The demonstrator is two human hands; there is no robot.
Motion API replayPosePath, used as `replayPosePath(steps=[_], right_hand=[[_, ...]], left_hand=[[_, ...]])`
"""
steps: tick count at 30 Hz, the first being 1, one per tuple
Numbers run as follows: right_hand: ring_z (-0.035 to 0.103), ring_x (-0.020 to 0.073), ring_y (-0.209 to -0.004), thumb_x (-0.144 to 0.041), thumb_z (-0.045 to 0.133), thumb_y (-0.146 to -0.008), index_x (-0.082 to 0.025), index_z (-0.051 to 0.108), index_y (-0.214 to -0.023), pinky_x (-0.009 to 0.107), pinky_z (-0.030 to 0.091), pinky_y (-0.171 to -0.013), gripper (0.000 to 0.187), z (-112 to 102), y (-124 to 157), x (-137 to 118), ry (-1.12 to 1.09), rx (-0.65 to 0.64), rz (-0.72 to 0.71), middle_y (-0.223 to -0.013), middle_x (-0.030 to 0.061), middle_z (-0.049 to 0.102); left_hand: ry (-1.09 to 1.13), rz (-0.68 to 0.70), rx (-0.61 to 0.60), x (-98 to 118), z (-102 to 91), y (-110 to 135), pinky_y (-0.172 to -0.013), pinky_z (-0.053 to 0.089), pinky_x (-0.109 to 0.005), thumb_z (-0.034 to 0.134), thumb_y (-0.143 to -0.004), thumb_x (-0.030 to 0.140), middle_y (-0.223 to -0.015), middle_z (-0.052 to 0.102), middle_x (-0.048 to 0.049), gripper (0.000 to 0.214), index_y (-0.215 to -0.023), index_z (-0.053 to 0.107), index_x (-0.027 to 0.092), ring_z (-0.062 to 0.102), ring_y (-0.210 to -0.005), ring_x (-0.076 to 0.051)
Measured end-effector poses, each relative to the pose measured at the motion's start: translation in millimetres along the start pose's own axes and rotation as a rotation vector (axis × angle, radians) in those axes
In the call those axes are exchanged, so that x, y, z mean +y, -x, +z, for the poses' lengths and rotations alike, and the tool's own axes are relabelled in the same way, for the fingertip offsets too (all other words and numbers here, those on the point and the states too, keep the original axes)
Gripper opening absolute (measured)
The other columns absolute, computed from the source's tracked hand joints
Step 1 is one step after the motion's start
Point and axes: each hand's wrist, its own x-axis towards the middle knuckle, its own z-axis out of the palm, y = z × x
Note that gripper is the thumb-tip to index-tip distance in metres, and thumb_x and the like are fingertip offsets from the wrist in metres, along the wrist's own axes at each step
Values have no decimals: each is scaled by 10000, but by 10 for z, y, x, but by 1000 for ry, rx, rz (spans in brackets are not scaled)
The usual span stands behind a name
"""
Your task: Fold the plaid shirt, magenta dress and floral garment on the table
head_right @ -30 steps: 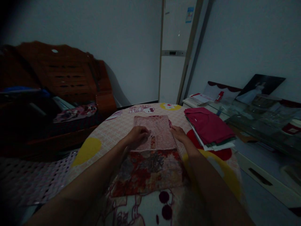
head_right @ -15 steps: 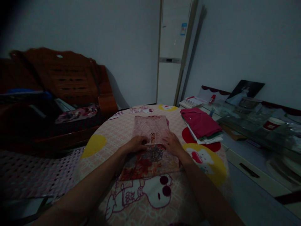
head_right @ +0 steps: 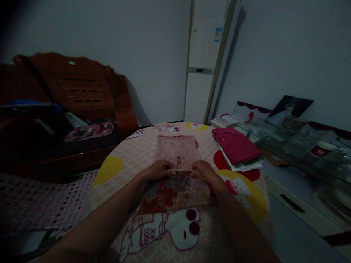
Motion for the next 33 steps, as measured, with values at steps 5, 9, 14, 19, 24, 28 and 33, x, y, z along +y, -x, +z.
replayPosePath(steps=[5, 9, 14, 19, 24, 28, 33], right_hand=[[595, 170, -782, -267, 710, -760, -162, 700, -863, 247, 373, -675, 147, 4, -14, -13, -37, 21, -4, -839, 41, 690], [604, 186, -816, -332, 681, -812, -162, 708, -872, 259, 380, -702, 182, 83, -61, -55, -55, 50, -32, -860, 61, 703], [614, 172, -757, -255, 667, -791, -170, 712, -839, 245, 362, -649, 108, 106, -68, -121, -117, 49, -26, -796, 38, 708], [645, 190, -789, -250, 634, -813, -190, 717, -894, 255, 378, -679, 131, -104, -124, -164, -74, 128, -43, -841, 48, 732], [655, 220, -892, -209, 626, -817, -209, 717, -960, 270, 381, -718, 169, -323, -499, -157, 110, 170, -29, -936, 67, 748], [645, 231, -935, -206, 620, -824, -219, 715, -984, 280, 393, -745, 187, -386, -906, -90, 184, 208, -21, -994, 72, 745], [633, 246, -976, -219, 614, -839, -215, 713, -1027, 294, 405, -777, 213, -473, -1323, -21, 208, 219, -6, -1048, 88, 733]], left_hand=[[-45, -24, 46, -32, 56, -30, -644, 378, -240, 611, -811, 274, -823, 702, -28, 163, -898, 710, 178, 596, -722, -164], [15, 24, 59, -55, 95, -48, -658, 383, -237, 580, -850, 324, -818, 689, -22, 199, -897, 704, 174, 589, -723, -156], [65, 28, 74, 27, 63, -11, -650, 382, -231, 554, -865, 302, -768, 669, -12, 201, -865, 695, 159, 566, -701, -144], [34, 41, 171, 67, -140, -80, -673, 397, -241, 545, -872, 296, -787, 680, -24, 192, -858, 681, 161, 580, -729, -157], [-85, 7, 240, -99, -416, -359, -704, 414, -261, 556, -861, 281, -827, 697, -51, 174, -888, 682, 163, 603, -770, -182], [-111, -16, 286, -336, -563, -620, -750, 438, -269, 556, -861, 284, -831, 703, -55, 183, -882, 692, 163, 606, -789, -184], [-131, -37, 326, -644, -737, -921, -780, 442, -269, 583, -854, 298, -879, 715, -53, 186, -898, 708, 167, 615, -813, -182]])
